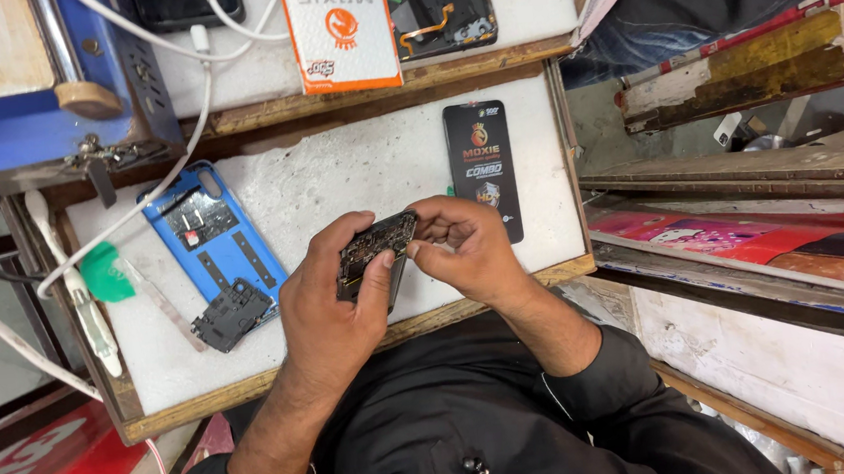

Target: The person handles a disassembled smartphone, picks up a phone case, and uses a red marker to apply marks to the phone's internal frame. The person also picks up and places down a circuit board and battery while working at a cluttered repair bench.

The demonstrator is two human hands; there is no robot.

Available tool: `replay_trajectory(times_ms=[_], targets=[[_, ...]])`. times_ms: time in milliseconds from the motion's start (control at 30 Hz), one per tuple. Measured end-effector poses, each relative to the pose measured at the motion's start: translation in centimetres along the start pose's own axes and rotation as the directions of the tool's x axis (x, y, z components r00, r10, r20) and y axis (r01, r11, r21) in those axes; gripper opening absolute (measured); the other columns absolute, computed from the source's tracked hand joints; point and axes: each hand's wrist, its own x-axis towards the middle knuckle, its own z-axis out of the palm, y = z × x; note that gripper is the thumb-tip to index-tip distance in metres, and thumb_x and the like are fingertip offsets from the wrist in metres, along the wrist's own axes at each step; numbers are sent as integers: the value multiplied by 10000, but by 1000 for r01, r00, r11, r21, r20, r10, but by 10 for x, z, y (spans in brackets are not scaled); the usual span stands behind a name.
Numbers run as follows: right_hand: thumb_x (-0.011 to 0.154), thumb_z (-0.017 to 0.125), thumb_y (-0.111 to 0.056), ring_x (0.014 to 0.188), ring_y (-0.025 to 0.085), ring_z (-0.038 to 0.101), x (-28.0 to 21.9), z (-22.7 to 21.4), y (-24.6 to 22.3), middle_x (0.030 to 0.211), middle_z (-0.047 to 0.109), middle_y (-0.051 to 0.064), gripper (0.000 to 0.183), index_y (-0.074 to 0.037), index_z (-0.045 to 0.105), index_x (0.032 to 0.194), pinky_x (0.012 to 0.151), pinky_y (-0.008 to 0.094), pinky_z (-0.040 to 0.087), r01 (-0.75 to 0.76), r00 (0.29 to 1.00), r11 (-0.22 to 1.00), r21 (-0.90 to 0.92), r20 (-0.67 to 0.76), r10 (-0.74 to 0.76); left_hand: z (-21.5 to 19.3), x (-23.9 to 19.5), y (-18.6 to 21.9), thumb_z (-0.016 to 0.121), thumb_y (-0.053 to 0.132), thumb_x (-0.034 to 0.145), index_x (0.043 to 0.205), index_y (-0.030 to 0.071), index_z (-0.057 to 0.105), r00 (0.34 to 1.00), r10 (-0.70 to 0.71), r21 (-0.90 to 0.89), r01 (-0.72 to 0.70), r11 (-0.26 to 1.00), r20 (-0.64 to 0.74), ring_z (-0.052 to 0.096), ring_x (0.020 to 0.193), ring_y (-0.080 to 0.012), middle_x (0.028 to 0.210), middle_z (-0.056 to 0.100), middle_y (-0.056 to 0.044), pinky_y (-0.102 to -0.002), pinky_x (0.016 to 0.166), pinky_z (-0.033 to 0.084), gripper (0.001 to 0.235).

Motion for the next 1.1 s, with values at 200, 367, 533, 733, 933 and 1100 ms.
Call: replay_trajectory(times_ms=[200,367,533,733,933,1100], targets=[[956,672,39,921,96,670,12,-2,-4,1021,705,57,239,45,624,1189,825,264,567,-96,995,995,31,-14,96,-3,17,0,741,113,934,1336,83,582,992,-102,-62,107,992,70,790,974,-242,1107,755,-133,-345,821,605,434],[1017,637,-91,885,69,635,32,3,-4,955,678,20,243,15,620,1236,786,230,533,-159,987,983,92,4,159,-15,30,-9,771,118,895,1462,48,495,996,-17,47,13,999,90,709,1029,-352,1242,683,-208,-408,831,573,635],[1047,608,-178,811,67,605,41,17,-10,902,688,17,258,9,633,1223,699,222,495,-241,969,969,-57,-68,237,-70,8,-17,796,171,920,1363,81,613,994,-8,353,47,934,-112,713,981,-295,1215,705,-157,-400,847,580,488],[1069,567,-208,872,33,634,56,27,-30,973,722,6,294,18,611,1251,747,222,524,-240,957,949,-206,117,267,-124,-43,-19,798,221,911,1291,102,678,991,-90,719,132,682,-97,678,1033,-295,1144,707,-88,-409,874,551,416],[1036,541,-225,576,107,573,63,32,-39,751,686,42,306,-40,602,1272,478,277,463,-377,904,771,-513,-24,427,-115,-56,-36,818,303,849,1294,114,689,982,-181,796,149,587,-51,656,965,-275,1056,694,-66,-399,820,553,501],[1092,500,-169,807,101,694,54,23,-20,921,721,69,298,12,507,1329,634,261,591,-330,940,923,-198,21,340,-123,-55,-47,811,270,839,1215,123,711,955,-294,669,242,702,-38,672,904,-271,965,679,-73,-401,775,547,416]])
